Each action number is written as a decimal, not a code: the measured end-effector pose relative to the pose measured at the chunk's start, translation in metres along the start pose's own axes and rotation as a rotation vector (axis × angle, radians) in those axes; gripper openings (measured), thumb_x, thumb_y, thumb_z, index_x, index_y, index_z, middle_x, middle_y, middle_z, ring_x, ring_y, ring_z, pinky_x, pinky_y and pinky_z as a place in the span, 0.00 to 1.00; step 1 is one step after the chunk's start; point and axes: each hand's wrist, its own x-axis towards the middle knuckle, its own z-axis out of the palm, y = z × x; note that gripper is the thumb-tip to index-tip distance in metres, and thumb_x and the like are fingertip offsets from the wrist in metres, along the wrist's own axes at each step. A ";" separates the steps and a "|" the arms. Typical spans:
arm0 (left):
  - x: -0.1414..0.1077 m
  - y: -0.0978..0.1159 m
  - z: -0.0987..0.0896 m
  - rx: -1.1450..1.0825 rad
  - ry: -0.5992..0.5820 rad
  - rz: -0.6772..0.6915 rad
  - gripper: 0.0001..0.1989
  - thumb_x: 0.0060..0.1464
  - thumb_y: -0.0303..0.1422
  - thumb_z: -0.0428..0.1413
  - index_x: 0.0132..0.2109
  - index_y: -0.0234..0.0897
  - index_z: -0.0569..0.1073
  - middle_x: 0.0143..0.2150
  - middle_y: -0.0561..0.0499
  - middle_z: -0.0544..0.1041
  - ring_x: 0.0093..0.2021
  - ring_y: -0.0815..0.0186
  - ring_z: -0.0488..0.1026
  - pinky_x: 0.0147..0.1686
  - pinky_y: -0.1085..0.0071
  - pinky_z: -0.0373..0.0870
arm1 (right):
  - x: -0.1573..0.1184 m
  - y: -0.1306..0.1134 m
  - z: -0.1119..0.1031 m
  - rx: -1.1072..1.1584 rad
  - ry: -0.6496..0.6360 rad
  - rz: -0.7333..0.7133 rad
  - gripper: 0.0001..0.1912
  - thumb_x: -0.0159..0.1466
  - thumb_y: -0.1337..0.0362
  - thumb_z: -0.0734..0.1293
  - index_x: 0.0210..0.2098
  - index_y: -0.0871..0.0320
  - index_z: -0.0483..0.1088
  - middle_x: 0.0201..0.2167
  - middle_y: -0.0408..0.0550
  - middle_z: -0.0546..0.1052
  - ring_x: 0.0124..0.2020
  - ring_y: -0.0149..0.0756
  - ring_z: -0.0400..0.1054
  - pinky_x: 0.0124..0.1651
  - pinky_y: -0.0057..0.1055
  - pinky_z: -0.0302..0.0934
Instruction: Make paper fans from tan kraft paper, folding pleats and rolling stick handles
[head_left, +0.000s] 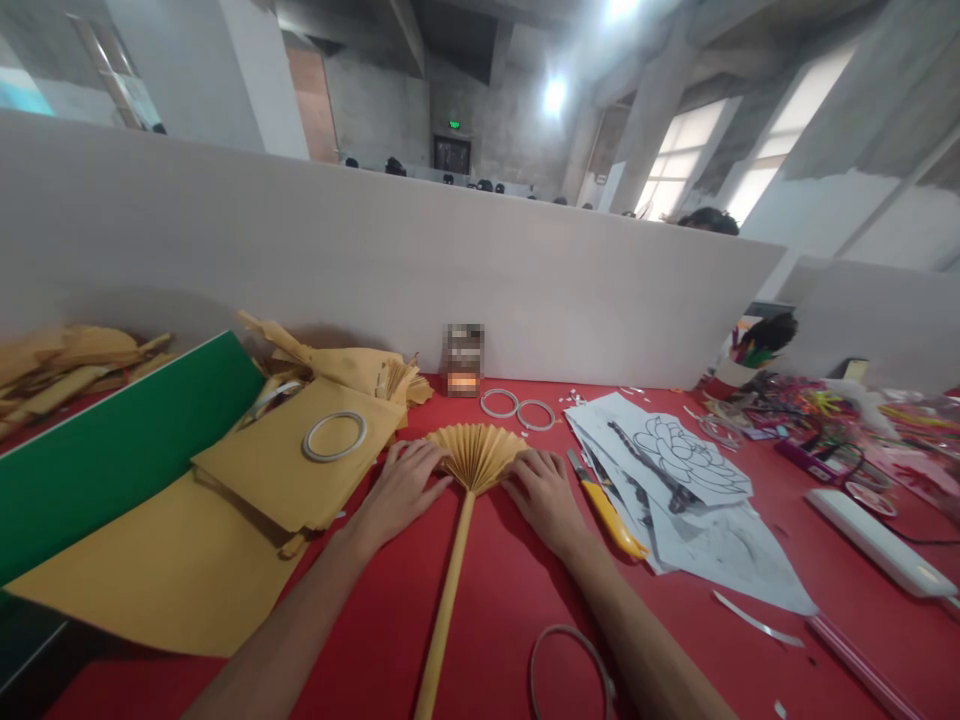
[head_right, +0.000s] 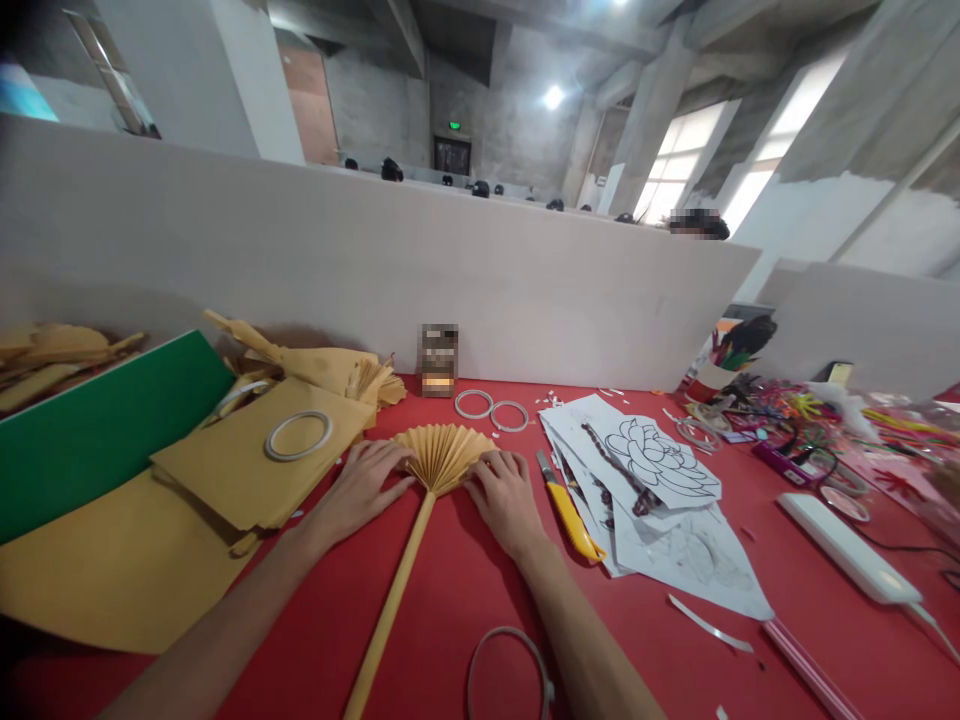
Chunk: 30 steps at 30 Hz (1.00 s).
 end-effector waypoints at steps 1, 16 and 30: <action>0.000 0.000 0.000 -0.002 -0.005 0.006 0.09 0.72 0.37 0.56 0.56 0.43 0.73 0.56 0.46 0.80 0.59 0.52 0.73 0.61 0.52 0.59 | 0.000 0.000 0.000 0.005 0.003 0.000 0.04 0.77 0.64 0.65 0.48 0.51 0.73 0.51 0.50 0.79 0.55 0.45 0.70 0.61 0.44 0.56; 0.002 0.002 -0.005 -0.015 -0.002 0.021 0.07 0.73 0.38 0.55 0.45 0.42 0.73 0.47 0.50 0.80 0.48 0.57 0.75 0.55 0.56 0.60 | 0.000 0.002 0.000 -0.042 0.035 0.106 0.03 0.76 0.64 0.65 0.45 0.51 0.71 0.51 0.50 0.76 0.54 0.47 0.68 0.60 0.45 0.56; 0.003 0.001 -0.005 0.000 0.005 0.025 0.10 0.73 0.37 0.54 0.42 0.42 0.76 0.45 0.50 0.83 0.48 0.56 0.74 0.55 0.55 0.59 | -0.001 0.007 0.004 0.007 0.070 0.143 0.03 0.75 0.65 0.65 0.45 0.52 0.72 0.54 0.52 0.76 0.55 0.48 0.68 0.58 0.46 0.57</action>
